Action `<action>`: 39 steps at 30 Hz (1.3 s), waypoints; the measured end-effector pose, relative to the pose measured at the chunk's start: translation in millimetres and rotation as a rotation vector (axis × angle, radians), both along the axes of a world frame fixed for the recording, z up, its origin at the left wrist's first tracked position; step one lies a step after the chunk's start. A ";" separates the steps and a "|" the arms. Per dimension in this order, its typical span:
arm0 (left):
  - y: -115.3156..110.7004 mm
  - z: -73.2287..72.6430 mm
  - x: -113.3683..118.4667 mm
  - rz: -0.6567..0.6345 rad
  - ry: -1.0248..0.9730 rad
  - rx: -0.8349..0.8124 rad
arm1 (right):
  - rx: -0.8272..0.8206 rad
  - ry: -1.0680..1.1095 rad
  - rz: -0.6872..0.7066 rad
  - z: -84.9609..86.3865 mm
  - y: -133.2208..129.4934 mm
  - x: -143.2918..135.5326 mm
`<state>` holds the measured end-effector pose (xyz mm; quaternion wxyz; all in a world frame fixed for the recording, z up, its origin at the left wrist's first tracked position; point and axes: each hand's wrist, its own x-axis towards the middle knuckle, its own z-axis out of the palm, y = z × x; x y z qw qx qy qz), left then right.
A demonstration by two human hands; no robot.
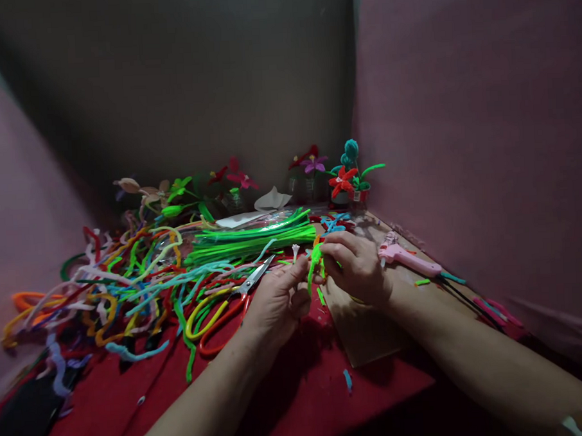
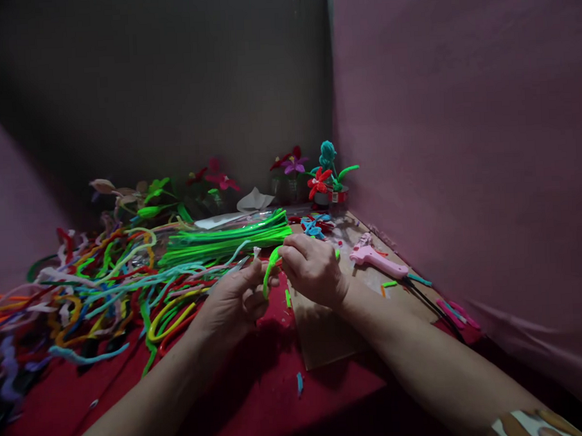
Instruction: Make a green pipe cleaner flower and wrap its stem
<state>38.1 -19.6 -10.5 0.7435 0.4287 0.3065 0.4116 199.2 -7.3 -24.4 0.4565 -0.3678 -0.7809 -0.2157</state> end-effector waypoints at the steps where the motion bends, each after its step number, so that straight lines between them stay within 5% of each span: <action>1: 0.4 0.2 -0.9 -0.017 0.022 -0.005 | -0.036 -0.007 -0.014 -0.9 -0.6 -1.0; 8: 7.4 12.0 -12.1 0.092 0.005 0.033 | -0.073 0.180 -0.064 10.5 7.3 5.8; 11: 8.4 23.5 -19.8 0.171 -0.075 0.043 | -0.132 0.288 -0.269 28.0 8.3 29.8; 14: 7.9 30.6 -25.8 0.206 -0.114 0.084 | -0.439 0.193 -0.568 37.3 -0.6 63.5; 20: 7.9 28.2 -25.9 0.128 -0.053 0.164 | -0.793 -0.120 -0.757 2.0 -21.6 108.3; 24: 3.9 29.1 -23.8 0.117 0.023 0.253 | -0.758 -0.135 -0.711 -18.6 -20.9 113.5; 29: 5.7 28.7 -31.5 0.167 0.086 0.274 | -0.701 -0.085 -0.620 -7.3 -19.1 120.9; 35: 10.4 20.1 -36.6 0.197 0.075 0.249 | -0.892 0.884 -0.157 12.3 -39.0 110.5; 39: 9.3 18.7 -34.7 0.190 0.056 0.216 | -0.973 1.111 0.149 33.9 -49.5 83.7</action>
